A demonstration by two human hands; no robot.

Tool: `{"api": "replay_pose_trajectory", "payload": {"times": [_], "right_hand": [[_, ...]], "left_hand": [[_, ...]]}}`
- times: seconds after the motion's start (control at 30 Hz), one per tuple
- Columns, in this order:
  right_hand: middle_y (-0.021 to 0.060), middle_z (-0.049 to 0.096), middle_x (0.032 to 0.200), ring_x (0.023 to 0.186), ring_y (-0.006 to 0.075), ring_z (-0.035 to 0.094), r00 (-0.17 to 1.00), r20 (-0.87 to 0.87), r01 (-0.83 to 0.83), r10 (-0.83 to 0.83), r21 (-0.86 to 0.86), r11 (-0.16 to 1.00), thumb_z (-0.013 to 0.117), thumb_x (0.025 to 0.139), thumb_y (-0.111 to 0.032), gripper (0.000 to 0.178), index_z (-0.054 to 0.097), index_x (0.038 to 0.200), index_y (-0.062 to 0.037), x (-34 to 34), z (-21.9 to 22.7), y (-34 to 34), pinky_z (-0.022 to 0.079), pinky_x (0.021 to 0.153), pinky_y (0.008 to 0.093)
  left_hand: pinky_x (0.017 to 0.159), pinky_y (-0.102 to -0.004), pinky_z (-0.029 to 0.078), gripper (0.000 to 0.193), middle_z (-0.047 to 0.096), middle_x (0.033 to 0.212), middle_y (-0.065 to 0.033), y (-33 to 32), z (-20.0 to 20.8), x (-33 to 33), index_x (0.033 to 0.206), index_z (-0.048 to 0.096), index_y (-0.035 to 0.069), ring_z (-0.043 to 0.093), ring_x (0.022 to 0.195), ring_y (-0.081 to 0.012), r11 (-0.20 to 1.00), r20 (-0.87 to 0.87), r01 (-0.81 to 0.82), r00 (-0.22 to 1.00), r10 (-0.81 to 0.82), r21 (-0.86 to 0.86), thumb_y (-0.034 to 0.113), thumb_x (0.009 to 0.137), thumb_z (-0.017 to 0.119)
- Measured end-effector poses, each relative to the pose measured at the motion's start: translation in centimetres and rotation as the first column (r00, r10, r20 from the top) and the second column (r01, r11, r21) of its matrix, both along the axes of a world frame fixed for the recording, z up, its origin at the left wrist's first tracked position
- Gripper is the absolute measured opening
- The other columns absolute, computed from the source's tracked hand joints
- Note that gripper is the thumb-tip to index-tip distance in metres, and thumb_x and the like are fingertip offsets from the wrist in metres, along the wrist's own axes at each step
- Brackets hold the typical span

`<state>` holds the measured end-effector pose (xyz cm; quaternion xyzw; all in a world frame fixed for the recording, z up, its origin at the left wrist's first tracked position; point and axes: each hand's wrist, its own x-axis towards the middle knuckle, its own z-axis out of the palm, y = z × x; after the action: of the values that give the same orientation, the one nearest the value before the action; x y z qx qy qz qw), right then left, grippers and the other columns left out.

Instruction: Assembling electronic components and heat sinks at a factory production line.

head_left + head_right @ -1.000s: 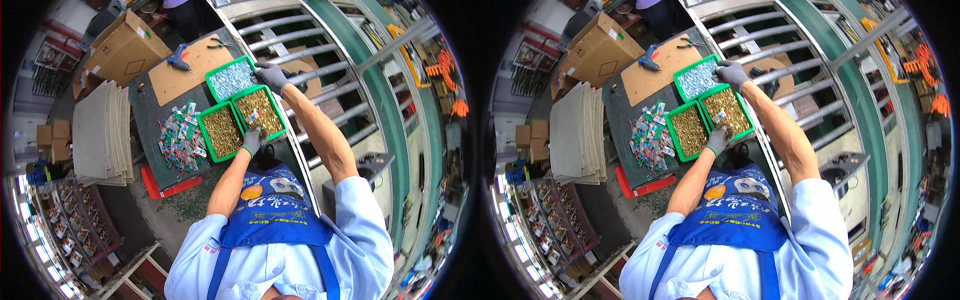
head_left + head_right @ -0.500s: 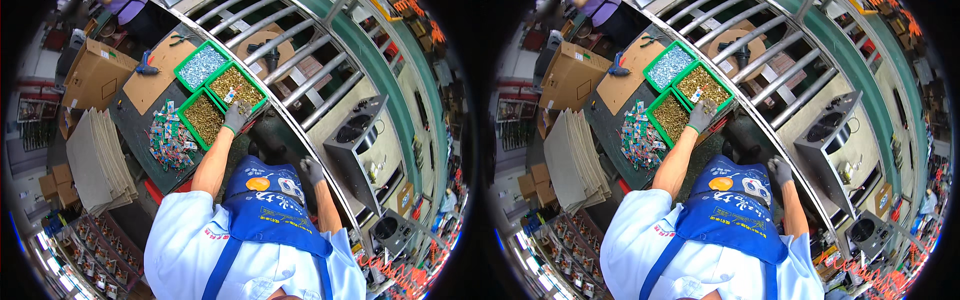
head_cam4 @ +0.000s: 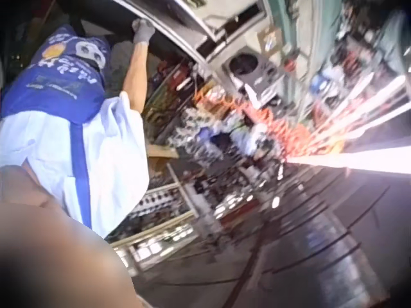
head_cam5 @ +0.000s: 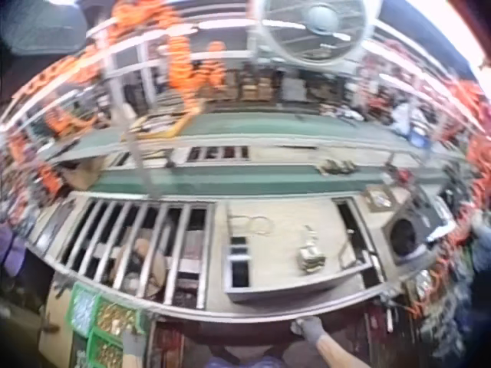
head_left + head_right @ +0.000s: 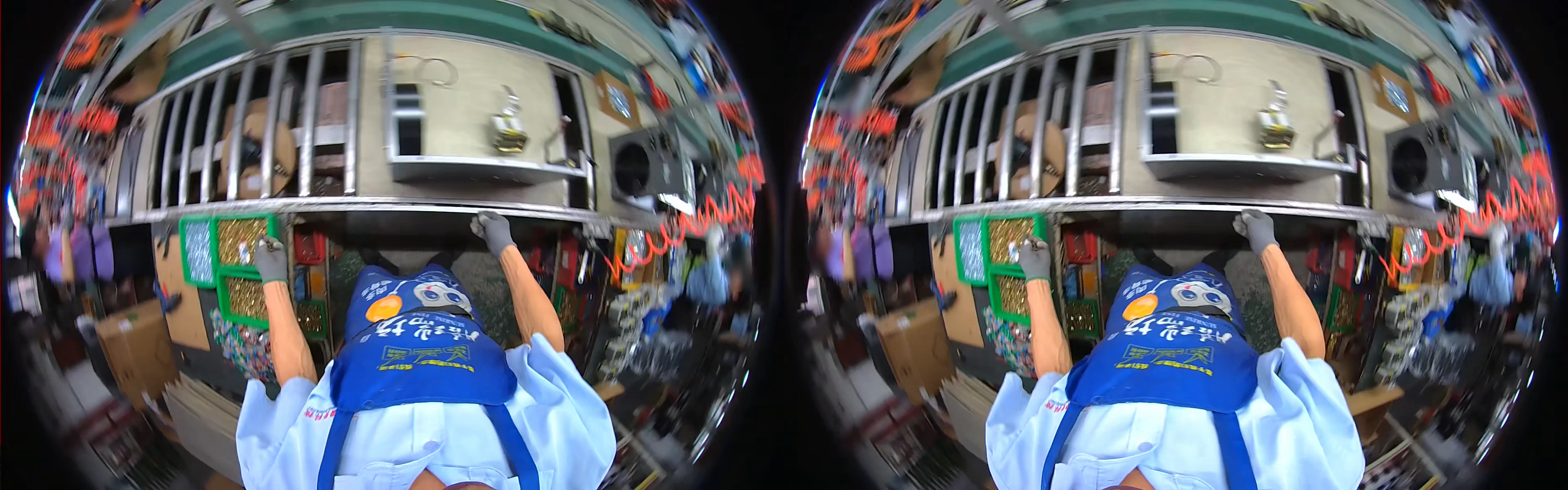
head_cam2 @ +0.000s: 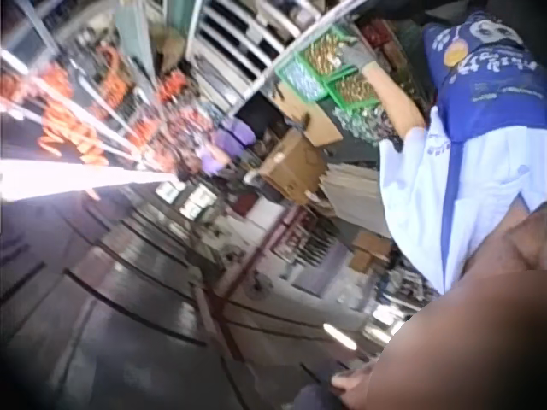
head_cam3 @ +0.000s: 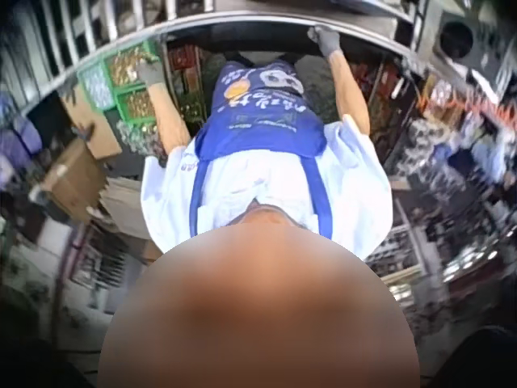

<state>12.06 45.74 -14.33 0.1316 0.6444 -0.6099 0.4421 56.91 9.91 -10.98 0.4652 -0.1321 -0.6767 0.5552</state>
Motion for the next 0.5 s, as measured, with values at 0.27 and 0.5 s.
{"api": "replay_pose_trajectory", "payload": {"times": [0.27,0.5], "right_hand": [[0.0081,0.063,0.077,0.062,0.015,0.061,0.957,-0.286,0.066,-0.051,0.045,0.997,0.06,0.087,-0.007,0.012,0.063,0.093,0.0031,-14.2,1.9,2.8,0.049,0.052,0.0271],[0.0079,0.064,0.075,0.056,0.0153,0.062,0.923,-0.37,-0.101,0.109,0.041,0.994,0.06,0.086,-0.008,0.016,0.064,0.092,0.0057,-17.9,-0.2,1.8,0.051,0.05,0.0283]], "left_hand": [[0.051,-0.0268,0.042,0.019,0.054,0.08,-0.0074,9.6,3.2,-28.3,0.108,0.053,0.0,0.051,0.063,-0.0155,0.576,0.056,0.778,0.582,-0.811,0.251,0.001,0.091,0.046],[0.05,-0.0247,0.041,0.012,0.055,0.078,-0.0068,6.9,2.6,-32.4,0.101,0.05,0.004,0.051,0.061,-0.0137,0.62,0.25,0.703,0.568,-0.784,0.348,0.001,0.091,0.043]]}}
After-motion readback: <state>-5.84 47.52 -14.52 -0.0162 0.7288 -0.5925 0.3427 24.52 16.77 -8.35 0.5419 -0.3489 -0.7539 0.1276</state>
